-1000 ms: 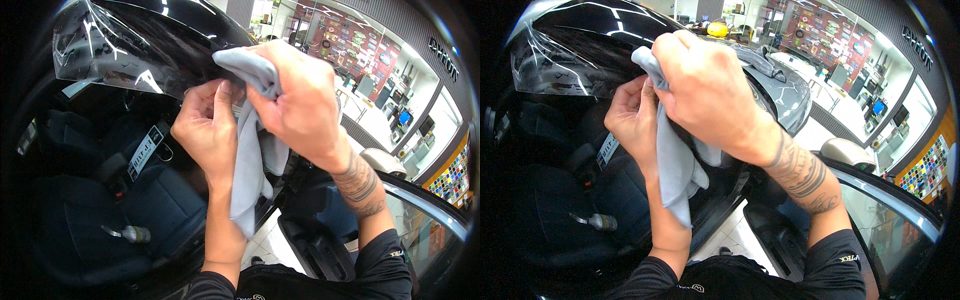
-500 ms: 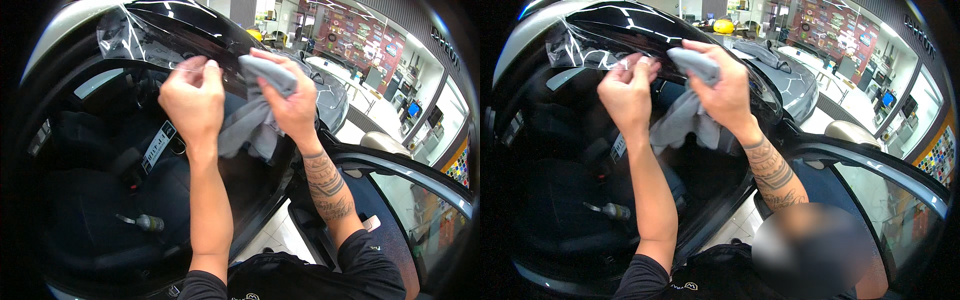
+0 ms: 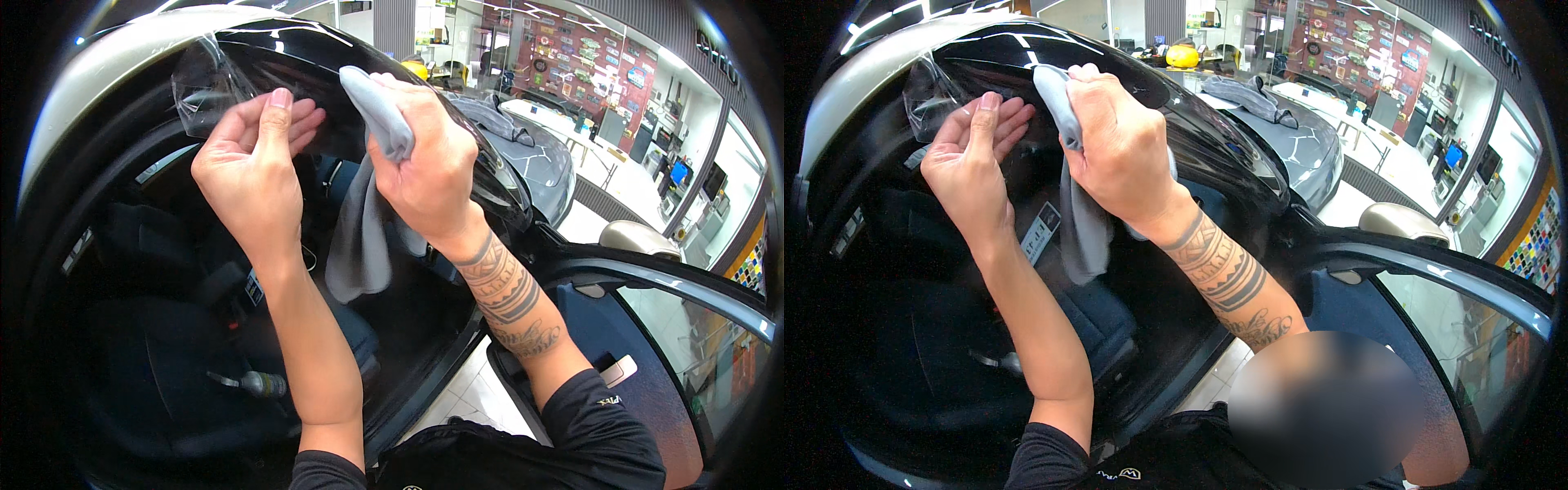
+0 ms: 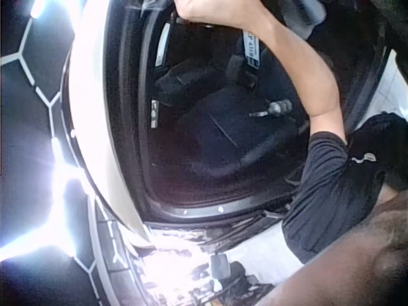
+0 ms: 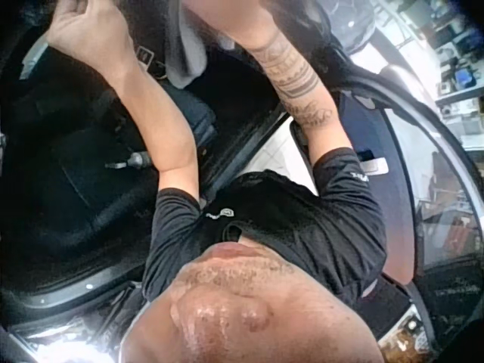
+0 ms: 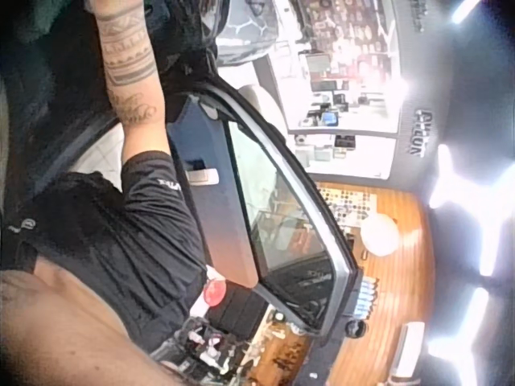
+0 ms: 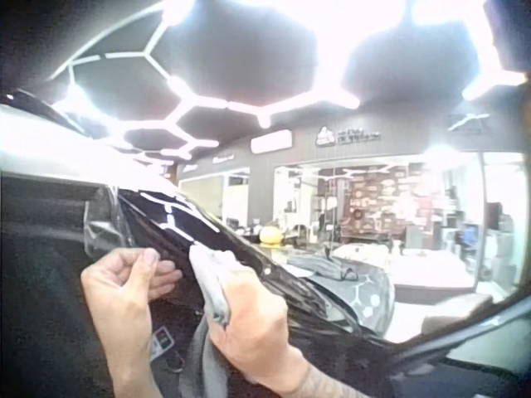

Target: The person applies a transparent protective film to the roof of a car. They use a spray bottle to wet the surface and a cloth to smooth the film, removing air bubbles and excess liquid. The person also uses a squeegee tool to press the film firmly onto the curved surface.

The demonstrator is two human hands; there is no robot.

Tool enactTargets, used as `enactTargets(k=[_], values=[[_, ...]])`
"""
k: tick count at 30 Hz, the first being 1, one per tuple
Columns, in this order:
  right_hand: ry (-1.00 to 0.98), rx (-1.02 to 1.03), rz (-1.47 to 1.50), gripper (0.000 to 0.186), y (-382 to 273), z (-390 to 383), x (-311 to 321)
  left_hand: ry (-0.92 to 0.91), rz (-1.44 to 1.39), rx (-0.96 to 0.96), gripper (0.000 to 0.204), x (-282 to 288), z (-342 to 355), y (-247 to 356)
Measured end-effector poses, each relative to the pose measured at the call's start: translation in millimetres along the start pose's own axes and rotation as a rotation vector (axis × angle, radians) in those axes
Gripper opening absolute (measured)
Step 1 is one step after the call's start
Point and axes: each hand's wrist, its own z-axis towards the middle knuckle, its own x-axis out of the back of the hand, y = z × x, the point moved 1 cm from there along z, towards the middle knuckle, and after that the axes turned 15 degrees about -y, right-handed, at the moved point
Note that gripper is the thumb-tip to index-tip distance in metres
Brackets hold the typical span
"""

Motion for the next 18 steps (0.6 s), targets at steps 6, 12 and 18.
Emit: enactTargets(k=[6, 12, 18], values=[[-0.145, 0.007, -0.252, 0.022, -14, 17, -6, -0.021, -0.001, -0.003, 0.012, 3, 1, 6], [-0.199, 0.048, -0.128, 0.022, -9, 25, 9, -0.003, 0.095, 0.031, 0.015, 13, 7, 16], [-0.063, -0.173, 0.307, 0.026, -8, 34, 6, 0.067, 0.084, -0.110, 0.015, 23, 24, 30]])
